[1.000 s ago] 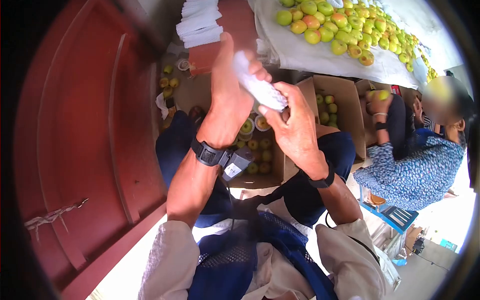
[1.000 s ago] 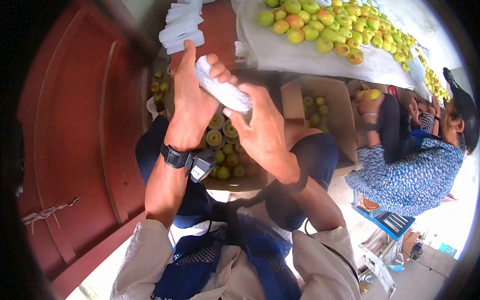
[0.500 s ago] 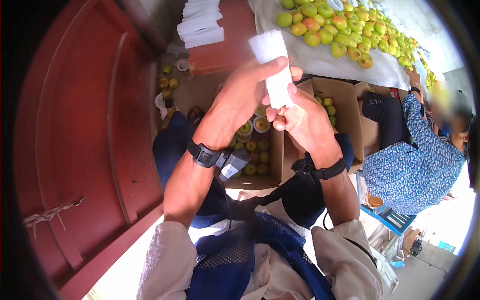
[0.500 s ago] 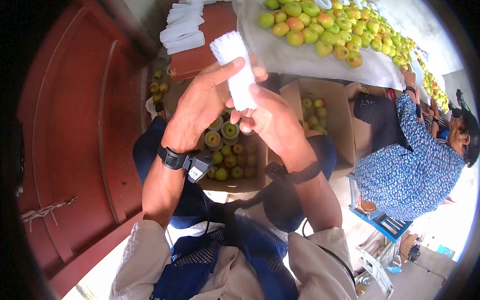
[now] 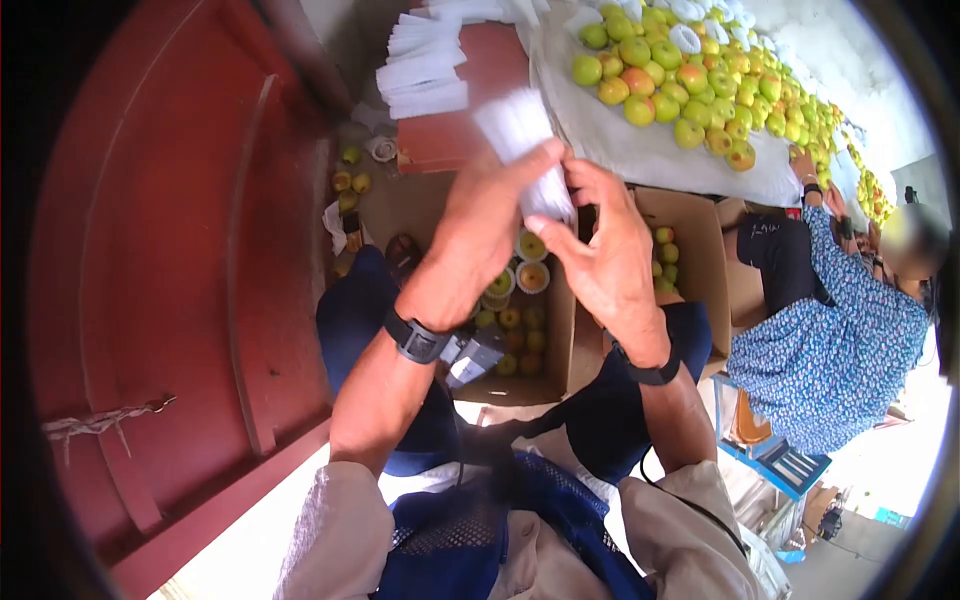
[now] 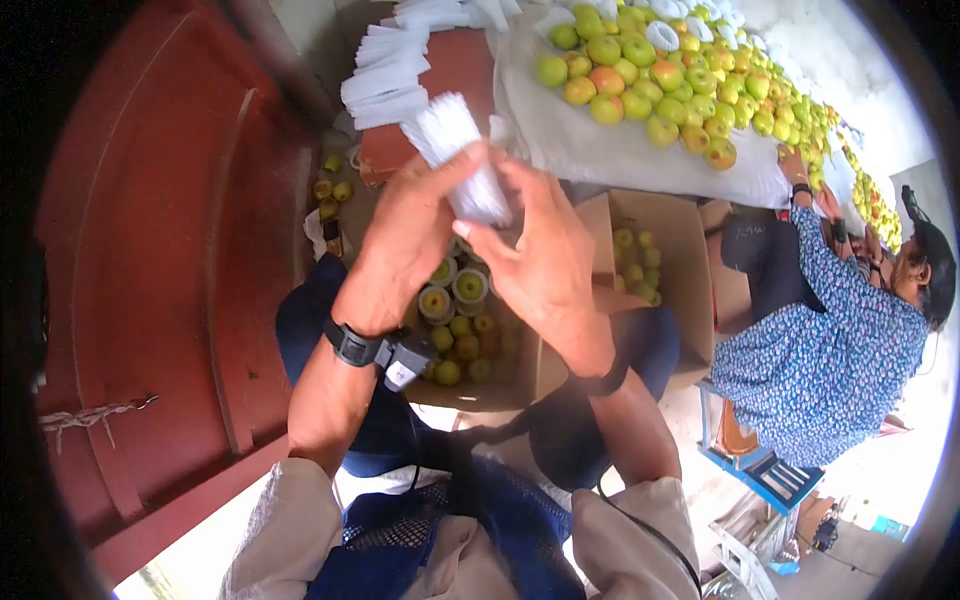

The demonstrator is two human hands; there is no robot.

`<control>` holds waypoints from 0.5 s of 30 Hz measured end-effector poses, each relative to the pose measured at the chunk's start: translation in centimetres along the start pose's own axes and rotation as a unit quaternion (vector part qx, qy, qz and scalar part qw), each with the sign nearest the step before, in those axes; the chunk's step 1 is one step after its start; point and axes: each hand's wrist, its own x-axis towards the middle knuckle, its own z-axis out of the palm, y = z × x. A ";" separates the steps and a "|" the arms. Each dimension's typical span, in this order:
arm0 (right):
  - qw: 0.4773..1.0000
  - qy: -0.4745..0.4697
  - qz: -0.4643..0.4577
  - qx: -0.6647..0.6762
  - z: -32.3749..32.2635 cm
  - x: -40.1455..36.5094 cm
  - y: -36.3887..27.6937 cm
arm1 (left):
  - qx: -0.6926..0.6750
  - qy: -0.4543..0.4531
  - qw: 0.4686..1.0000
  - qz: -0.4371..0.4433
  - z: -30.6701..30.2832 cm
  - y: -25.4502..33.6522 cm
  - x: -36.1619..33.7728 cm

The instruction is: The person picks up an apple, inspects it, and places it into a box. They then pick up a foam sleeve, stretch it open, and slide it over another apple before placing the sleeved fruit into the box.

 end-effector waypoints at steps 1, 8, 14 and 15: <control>1.000 0.007 -0.015 -0.019 0.6 -0.2 -0.1 | 0.015 0.006 1.000 -0.002 0.0 -0.1 -0.3; 0.991 -0.085 0.091 -0.042 1.7 1.0 -1.7 | 0.020 -0.001 0.999 -0.032 -0.5 0.8 -1.2; 0.983 -0.057 0.080 0.155 2.5 3.6 3.3 | 0.043 0.035 0.998 0.009 -0.2 1.3 -1.9; 0.974 -0.067 0.137 0.170 2.4 5.2 2.8 | 0.041 0.036 0.998 0.025 -0.4 1.9 -1.3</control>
